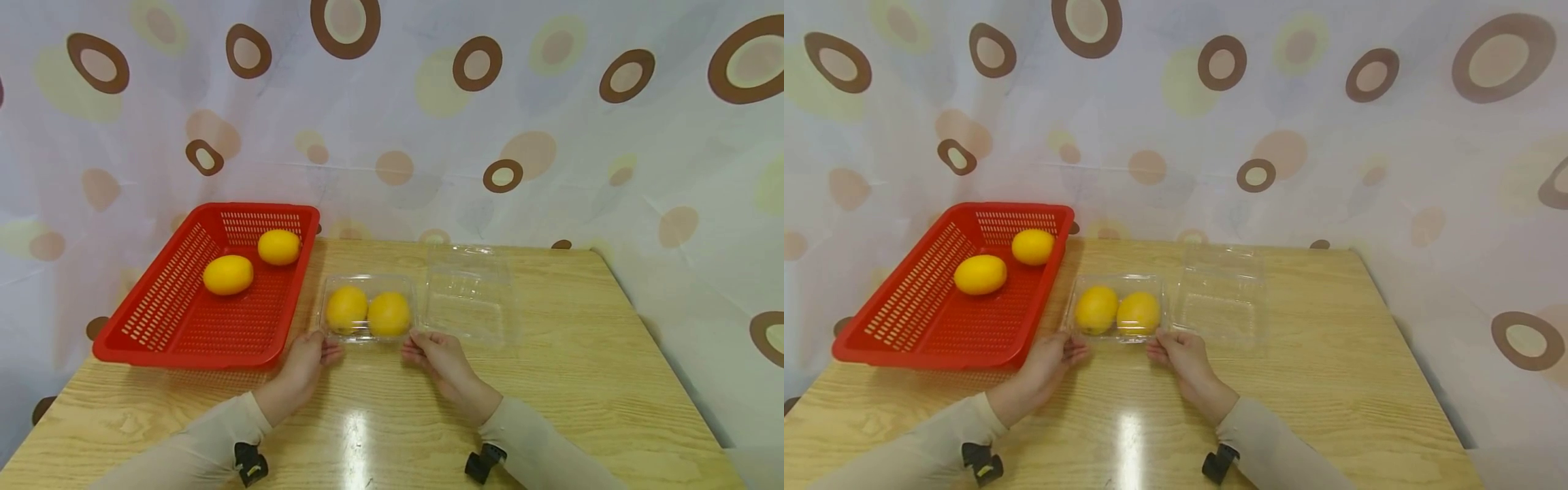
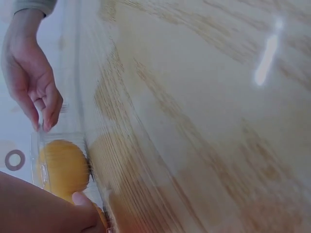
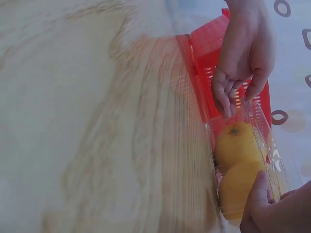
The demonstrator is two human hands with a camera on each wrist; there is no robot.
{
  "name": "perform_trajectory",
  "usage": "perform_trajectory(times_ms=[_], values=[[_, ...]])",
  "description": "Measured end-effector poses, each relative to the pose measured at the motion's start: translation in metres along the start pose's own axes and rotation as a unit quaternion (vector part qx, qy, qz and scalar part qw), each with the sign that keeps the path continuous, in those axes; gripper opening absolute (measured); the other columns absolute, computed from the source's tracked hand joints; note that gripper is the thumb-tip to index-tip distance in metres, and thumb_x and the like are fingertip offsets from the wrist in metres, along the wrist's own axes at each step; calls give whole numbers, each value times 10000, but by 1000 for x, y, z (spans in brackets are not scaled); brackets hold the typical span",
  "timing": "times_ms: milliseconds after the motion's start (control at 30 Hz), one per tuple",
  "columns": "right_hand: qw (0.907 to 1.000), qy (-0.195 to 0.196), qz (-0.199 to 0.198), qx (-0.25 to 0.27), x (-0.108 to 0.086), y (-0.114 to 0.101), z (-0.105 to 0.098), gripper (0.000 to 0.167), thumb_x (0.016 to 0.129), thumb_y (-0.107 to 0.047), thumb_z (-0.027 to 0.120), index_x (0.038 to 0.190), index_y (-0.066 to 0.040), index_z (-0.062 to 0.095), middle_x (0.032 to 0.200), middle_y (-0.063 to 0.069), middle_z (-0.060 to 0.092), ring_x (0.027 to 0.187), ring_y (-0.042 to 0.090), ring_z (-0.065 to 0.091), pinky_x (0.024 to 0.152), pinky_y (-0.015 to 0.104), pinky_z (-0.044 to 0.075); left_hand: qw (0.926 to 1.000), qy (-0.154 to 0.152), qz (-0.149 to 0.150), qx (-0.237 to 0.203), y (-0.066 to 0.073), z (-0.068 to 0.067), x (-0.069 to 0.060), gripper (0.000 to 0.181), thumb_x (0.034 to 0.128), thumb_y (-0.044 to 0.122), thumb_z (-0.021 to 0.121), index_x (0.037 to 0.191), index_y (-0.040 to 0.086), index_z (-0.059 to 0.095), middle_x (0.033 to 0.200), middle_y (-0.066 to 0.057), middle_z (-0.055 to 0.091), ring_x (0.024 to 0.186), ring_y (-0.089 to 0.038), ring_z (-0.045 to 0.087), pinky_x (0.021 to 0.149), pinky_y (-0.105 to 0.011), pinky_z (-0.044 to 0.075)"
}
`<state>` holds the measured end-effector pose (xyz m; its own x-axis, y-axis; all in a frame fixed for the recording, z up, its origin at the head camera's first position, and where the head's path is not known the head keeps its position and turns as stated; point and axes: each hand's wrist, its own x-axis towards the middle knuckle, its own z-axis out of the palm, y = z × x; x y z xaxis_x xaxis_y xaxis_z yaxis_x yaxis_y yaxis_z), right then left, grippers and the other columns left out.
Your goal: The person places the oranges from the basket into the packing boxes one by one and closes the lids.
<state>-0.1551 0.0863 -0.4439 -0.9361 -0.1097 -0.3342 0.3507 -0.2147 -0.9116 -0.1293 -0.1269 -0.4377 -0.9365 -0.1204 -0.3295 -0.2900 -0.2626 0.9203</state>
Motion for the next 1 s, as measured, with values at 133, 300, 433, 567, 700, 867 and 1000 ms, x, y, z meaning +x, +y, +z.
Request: perform_trajectory(times_ms=[133, 300, 433, 567, 700, 867, 1000], values=[[9997, 68, -33, 240, -1, 0, 4, 286, 996, -6, 462, 1159, 223, 514, 919, 174, 667, 851, 198, 681, 827, 313, 544, 9982, -293, -266, -455, 1, 1, -1, 483, 1054, 136, 227, 1471, -106, 187, 1221, -299, 414, 1096, -337, 500, 1062, -433, 380], [9983, -62, -171, 558, -2, 0, 12, 320, 1002, 35, 402, 1249, 235, 440, 1156, 361, 567, 1048, 308, 627, 941, 364, 484, 9932, -454, -422, -985, 5, 5, 3, 549, 1069, 233, 211, 1516, -32, 35, 1341, -308, 216, 1271, -443, 319, 1111, -447, 299], [9956, -316, -107, 872, 0, -1, 21, 366, 1005, 33, 379, 1324, 212, 376, 1328, 376, 440, 1242, 397, 486, 1019, 368, 420, 9916, -324, -353, -1200, 10, 10, 8, 524, 1065, 199, 224, 1484, -71, 61, 1255, -210, 226, 1241, -379, 305, 1124, -428, 276], [9920, -504, -78, 1153, 3, -3, 30, 422, 1011, 16, 363, 1393, 181, 295, 1418, 342, 361, 1342, 419, 353, 1073, 372, 360, 9923, -115, -246, -1210, 12, 15, 17, 407, 1047, 125, 267, 1389, -90, 223, 1162, -148, 291, 1113, -273, 361, 1110, -384, 305], [9916, -577, -233, 1137, 8, -6, 38, 458, 1017, 0, 343, 1415, 189, 217, 1452, 340, 303, 1371, 421, 293, 1115, 393, 297, 9946, 198, 45, -1014, 12, 18, 30, 240, 1015, 75, 333, 1232, -18, 380, 1045, -65, 355, 911, -170, 383, 949, -291, 364], [9986, -268, -425, 186, 12, -10, 44, 528, 1015, -41, 364, 1410, 224, 133, 1468, 363, 229, 1383, 432, 242, 1137, 454, 232, 9951, 706, 634, -289, 12, 20, 44, 449, 955, 30, 357, 1388, -64, 285, 1318, -129, 394, 1185, -262, 382, 1045, -332, 290], [9952, -106, -543, -802, 11, -16, 41, 659, 1007, -139, 421, 1460, 157, 46, 1533, 327, 107, 1422, 436, 122, 1148, 512, 139, 9905, 910, 991, 290, 15, 21, 49, 579, 946, 11, 346, 1469, -92, 120, 1518, -247, 242, 1411, -326, 214, 1161, -403, 174]])
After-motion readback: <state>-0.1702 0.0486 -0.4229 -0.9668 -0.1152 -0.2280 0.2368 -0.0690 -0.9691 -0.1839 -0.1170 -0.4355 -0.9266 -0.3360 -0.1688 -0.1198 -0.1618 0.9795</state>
